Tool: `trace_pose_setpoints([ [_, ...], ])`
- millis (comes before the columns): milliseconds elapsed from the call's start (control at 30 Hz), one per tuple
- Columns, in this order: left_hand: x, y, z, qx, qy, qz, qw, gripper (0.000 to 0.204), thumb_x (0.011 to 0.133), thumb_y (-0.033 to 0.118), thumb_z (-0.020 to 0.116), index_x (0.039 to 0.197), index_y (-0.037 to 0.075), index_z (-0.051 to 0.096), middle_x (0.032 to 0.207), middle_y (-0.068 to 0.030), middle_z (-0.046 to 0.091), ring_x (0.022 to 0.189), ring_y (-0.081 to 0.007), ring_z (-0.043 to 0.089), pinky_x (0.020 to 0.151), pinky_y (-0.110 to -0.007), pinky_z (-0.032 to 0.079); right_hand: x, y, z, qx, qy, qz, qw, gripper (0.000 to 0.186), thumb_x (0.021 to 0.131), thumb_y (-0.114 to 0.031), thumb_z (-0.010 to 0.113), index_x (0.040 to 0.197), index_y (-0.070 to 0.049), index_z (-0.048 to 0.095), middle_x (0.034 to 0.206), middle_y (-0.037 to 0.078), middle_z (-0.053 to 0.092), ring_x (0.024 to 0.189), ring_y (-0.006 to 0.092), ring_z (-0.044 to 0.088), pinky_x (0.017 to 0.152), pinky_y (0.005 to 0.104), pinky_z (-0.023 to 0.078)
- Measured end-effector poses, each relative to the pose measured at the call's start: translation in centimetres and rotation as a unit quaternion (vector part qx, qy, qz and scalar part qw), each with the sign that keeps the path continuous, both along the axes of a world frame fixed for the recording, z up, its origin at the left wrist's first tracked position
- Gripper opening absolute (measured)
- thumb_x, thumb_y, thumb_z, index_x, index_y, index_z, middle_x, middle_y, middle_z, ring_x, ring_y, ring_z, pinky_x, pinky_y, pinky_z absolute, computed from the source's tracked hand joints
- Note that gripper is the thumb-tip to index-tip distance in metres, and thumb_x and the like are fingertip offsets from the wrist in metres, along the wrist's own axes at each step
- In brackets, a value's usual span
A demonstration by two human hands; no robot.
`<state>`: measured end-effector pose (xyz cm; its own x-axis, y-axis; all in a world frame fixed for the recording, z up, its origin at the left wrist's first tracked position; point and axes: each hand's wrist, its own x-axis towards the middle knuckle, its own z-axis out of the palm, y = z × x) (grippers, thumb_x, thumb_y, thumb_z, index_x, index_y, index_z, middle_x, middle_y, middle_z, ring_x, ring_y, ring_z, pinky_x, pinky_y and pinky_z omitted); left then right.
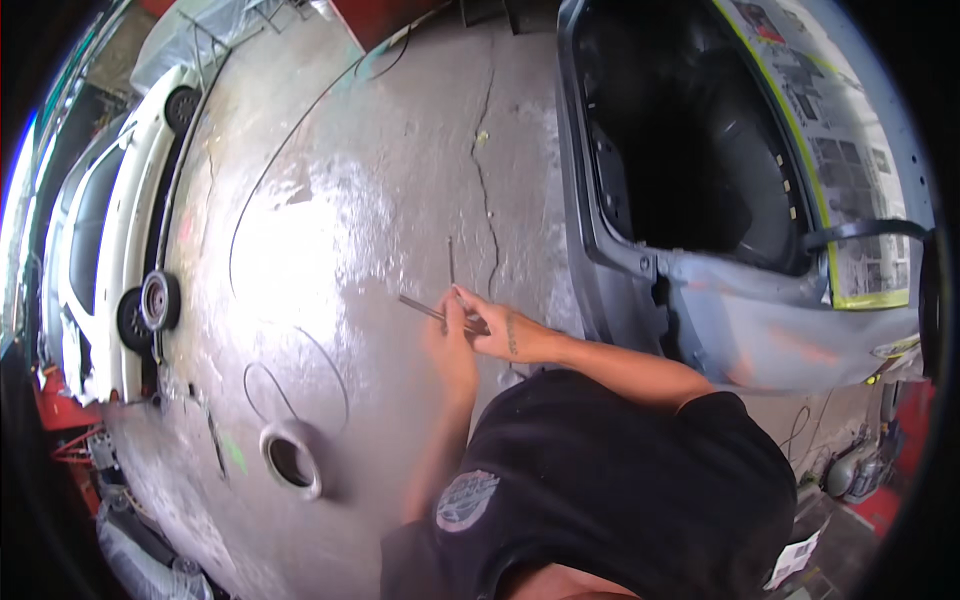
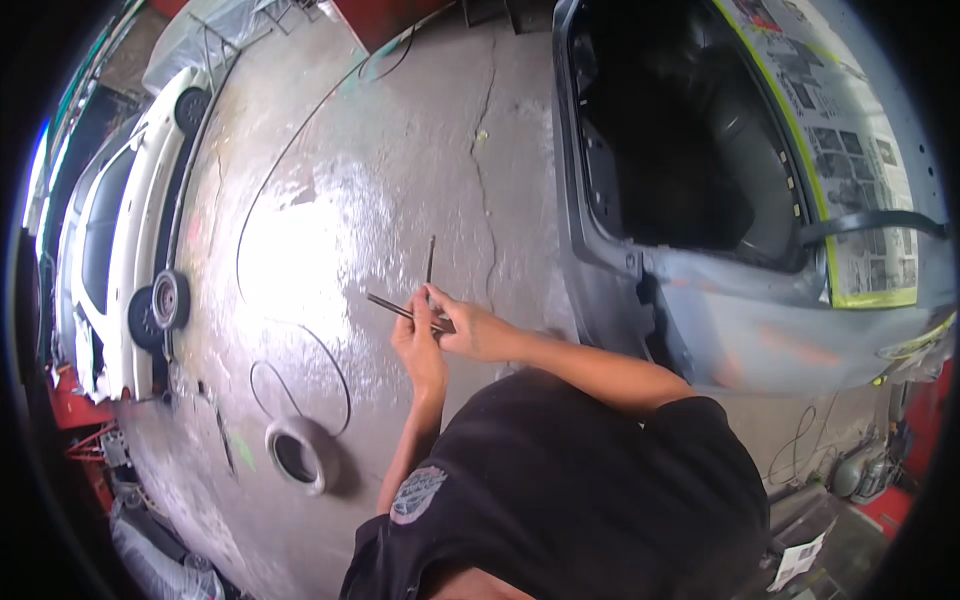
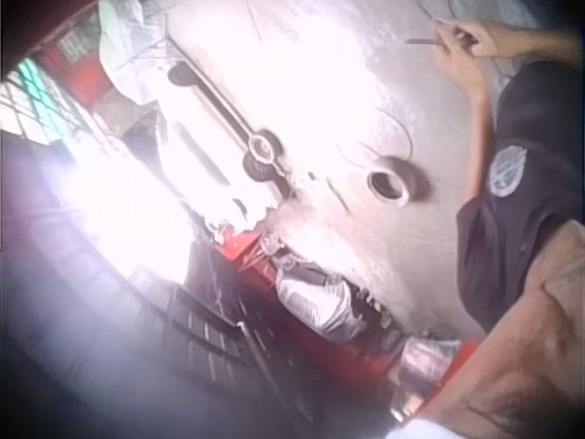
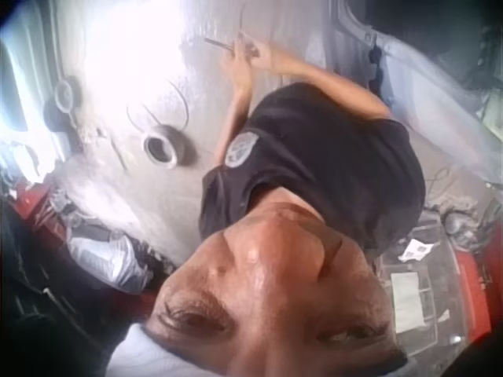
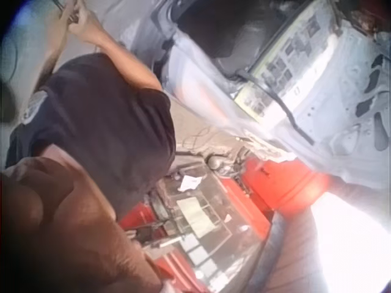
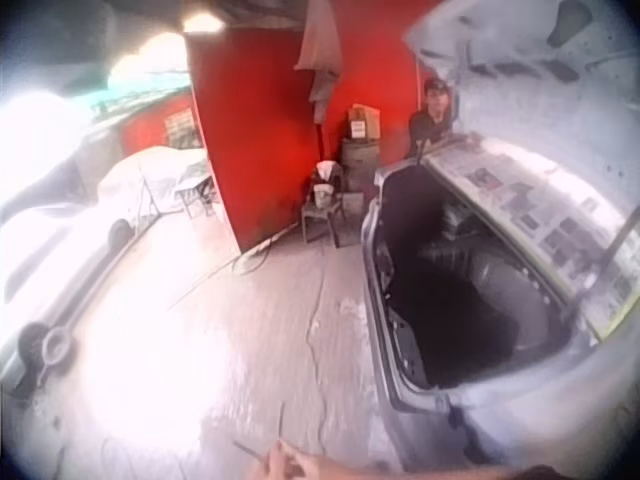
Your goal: The person uses a long metal rod to adjust and pry the edges of a car's trunk lid. They repeatedly open and close the trunk to check the alignment and fit of the panels.
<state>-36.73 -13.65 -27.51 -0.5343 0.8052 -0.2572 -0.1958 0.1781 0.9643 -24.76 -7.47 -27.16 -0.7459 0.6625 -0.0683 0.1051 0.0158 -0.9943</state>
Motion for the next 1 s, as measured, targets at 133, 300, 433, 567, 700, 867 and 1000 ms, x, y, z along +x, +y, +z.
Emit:
trace_pose_setpoints([
  [133,-3.4,7.7,-1.6,0.033,0.106,-0.084,0.990,0.042,0.104,0.025,0.058,0.131,-0.006,0.062,0.095,-0.0052,0.069,0.081,-0.0081,0.059,0.067,-0.025,0.048,-3.8,7.3,-1.5,-0.002,-0.078,-0.046,0.996,0.084,0.087,-0.008,0.064,0.158,-0.001,0.019,0.123,0.024,0.065,0.116,0.0276,0.064,0.095,0.0334,0.050],
  [300,-8.7,19.5,-2.9,-0.001,0.198,-0.180,0.964,0.044,0.104,0.026,0.056,0.134,-0.006,0.060,0.086,-0.0047,0.066,0.077,-0.0081,0.058,0.066,-0.027,0.048,-8.4,19.4,-5.8,-0.044,-0.023,-0.053,0.997,0.057,0.087,-0.017,0.063,0.138,0.002,0.046,0.090,0.019,0.071,0.081,0.0314,0.070,0.072,0.0403,0.052],
  [433,-11.8,32.2,-4.4,-0.048,0.246,-0.247,0.936,0.050,0.106,0.031,0.049,0.144,-0.003,0.049,0.113,-0.0150,0.065,0.098,-0.0197,0.064,0.082,-0.033,0.051,-11.0,32.0,-7.2,0.006,-0.006,-0.078,0.997,0.025,0.086,-0.014,0.058,0.103,0.003,0.063,0.077,0.016,0.069,0.070,0.0299,0.067,0.066,0.0415,0.050],
  [567,-11.1,44.9,1.6,-0.083,0.157,-0.337,0.925,0.051,0.107,0.031,0.047,0.148,0.001,0.044,0.112,-0.0140,0.067,0.089,-0.0169,0.065,0.073,-0.029,0.054,-8.6,43.5,-3.5,0.008,-0.031,-0.080,0.996,0.016,0.082,-0.009,0.055,0.077,0.003,0.064,0.071,0.016,0.067,0.070,0.0285,0.067,0.067,0.0404,0.050],
  [700,-11.0,57.4,1.5,-0.017,0.167,-0.434,0.885,0.048,0.107,0.028,0.047,0.149,0.004,0.045,0.092,-0.0091,0.068,0.075,-0.0150,0.064,0.066,-0.031,0.053,-6.3,53.7,-2.2,0.063,-0.005,-0.197,0.978,0.021,0.092,-0.014,0.055,0.084,0.002,0.065,0.070,0.017,0.066,0.069,0.0290,0.067,0.066,0.0407,0.050],
  [867,-11.5,73.4,-2.0,0.035,0.141,-0.503,0.852,0.044,0.106,0.020,0.053,0.143,-0.003,0.049,0.078,-0.0051,0.061,0.066,-0.0104,0.061,0.057,-0.025,0.052,-0.2,66.5,-0.6,0.061,-0.129,-0.376,0.916,0.024,0.100,-0.020,0.058,0.104,0.002,0.068,0.081,0.009,0.071,0.064,0.0149,0.065,0.060,0.0311,0.052],
  [1000,-15.4,90.0,-7.0,0.093,0.171,-0.559,0.806,0.037,0.104,0.014,0.054,0.137,-0.003,0.055,0.078,-0.0070,0.062,0.064,-0.0125,0.063,0.056,-0.026,0.054,3.4,76.3,3.6,0.044,-0.111,-0.499,0.859,0.023,0.099,-0.019,0.060,0.108,0.001,0.069,0.083,0.007,0.072,0.059,0.0099,0.062,0.056,0.0266,0.051],
])
